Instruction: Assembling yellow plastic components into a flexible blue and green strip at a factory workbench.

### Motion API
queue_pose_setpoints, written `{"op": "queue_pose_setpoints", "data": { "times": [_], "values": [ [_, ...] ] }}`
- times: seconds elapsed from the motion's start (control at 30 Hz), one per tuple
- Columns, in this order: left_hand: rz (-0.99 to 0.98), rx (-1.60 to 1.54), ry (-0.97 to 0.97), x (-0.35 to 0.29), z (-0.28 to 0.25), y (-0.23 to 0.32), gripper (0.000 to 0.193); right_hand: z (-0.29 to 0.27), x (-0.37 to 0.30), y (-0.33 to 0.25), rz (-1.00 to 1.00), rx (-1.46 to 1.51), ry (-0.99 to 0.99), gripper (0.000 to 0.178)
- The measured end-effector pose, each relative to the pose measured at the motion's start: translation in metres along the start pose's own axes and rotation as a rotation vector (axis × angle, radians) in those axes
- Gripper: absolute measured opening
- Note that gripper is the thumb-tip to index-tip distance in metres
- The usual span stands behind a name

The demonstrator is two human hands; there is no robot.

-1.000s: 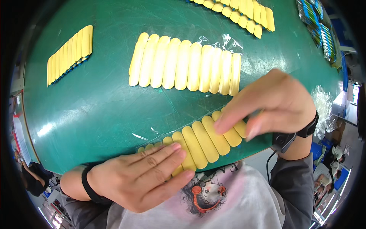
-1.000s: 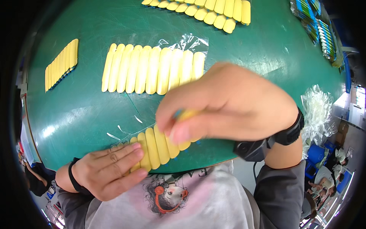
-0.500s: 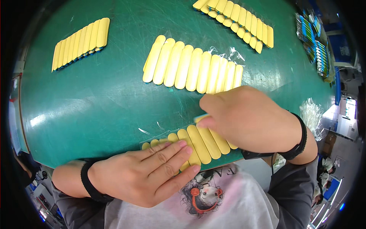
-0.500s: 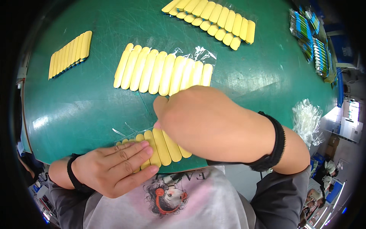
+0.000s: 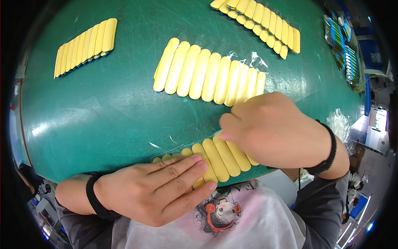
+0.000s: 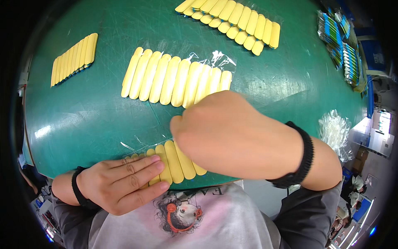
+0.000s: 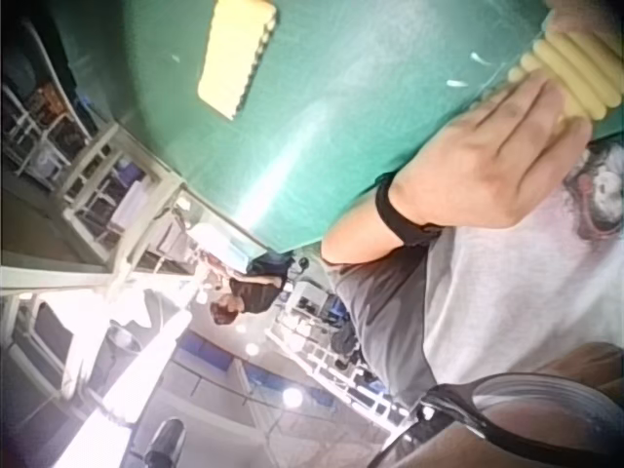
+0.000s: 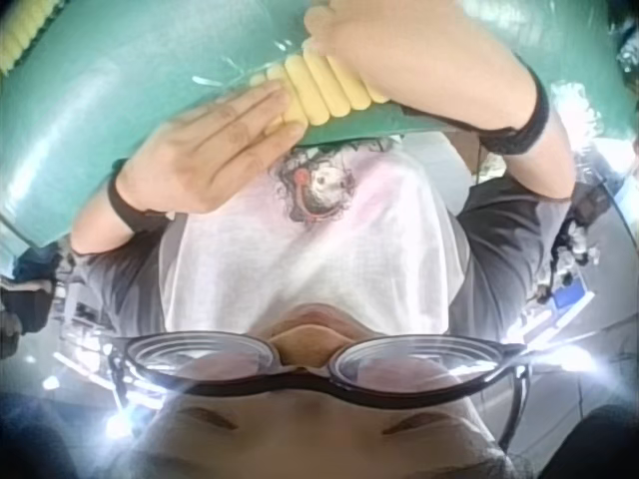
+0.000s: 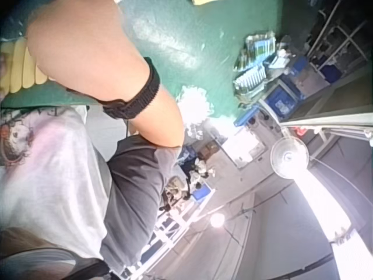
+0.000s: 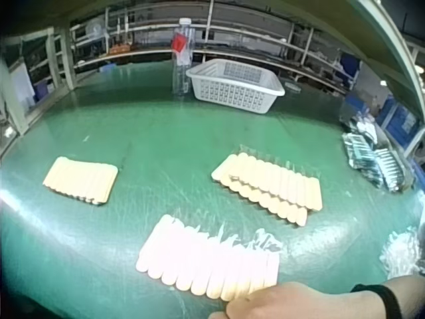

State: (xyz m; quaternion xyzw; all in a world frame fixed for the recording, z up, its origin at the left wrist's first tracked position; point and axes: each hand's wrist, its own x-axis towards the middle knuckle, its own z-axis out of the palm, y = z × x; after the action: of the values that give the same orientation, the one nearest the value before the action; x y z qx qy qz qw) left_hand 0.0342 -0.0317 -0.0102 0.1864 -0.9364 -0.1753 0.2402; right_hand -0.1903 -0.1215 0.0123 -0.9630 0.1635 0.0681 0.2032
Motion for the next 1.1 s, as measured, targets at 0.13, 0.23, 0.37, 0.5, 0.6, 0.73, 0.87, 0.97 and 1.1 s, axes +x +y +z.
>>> {"op": "queue_pose_setpoints", "data": {
  "times": [0.13,0.23,0.37,0.5,0.6,0.73,0.87,0.97,1.1],
  "values": [
    [0.008,-0.004,-0.005,0.0,0.0,-0.001,0.022,0.006,0.011,0.003,0.007,-0.01,0.023,0.015],
    [-0.015,-0.023,0.006,-0.002,-0.001,0.0,0.022,0.0,0.005,0.013,-0.012,-0.056,0.065,0.017],
    [-0.01,-0.014,0.026,-0.001,0.002,0.002,0.022,-0.006,-0.01,0.023,0.058,-0.129,0.001,0.024],
    [0.017,-0.002,-0.002,0.001,0.0,0.0,0.021,-0.012,0.018,0.003,-0.045,-0.15,-0.07,0.017],
    [-0.003,-0.021,-0.022,-0.002,-0.002,-0.002,0.021,-0.012,0.013,0.004,-0.039,-0.153,-0.076,0.012],
    [-0.015,0.023,-0.006,-0.003,-0.001,0.002,0.023,-0.015,-0.001,0.01,0.001,-0.189,-0.095,0.008],
    [-0.026,-0.025,-0.01,0.001,-0.003,0.0,0.021,-0.01,0.019,-0.006,-0.009,-0.099,-0.055,0.012],
    [-0.086,-0.116,0.015,-0.002,-0.004,-0.001,0.026,-0.008,0.014,0.001,-0.067,0.019,-0.006,0.016],
    [-0.459,-0.385,0.027,-0.01,-0.01,-0.008,0.031,-0.023,-0.01,0.02,0.157,0.75,0.597,0.026]
  ]
}}
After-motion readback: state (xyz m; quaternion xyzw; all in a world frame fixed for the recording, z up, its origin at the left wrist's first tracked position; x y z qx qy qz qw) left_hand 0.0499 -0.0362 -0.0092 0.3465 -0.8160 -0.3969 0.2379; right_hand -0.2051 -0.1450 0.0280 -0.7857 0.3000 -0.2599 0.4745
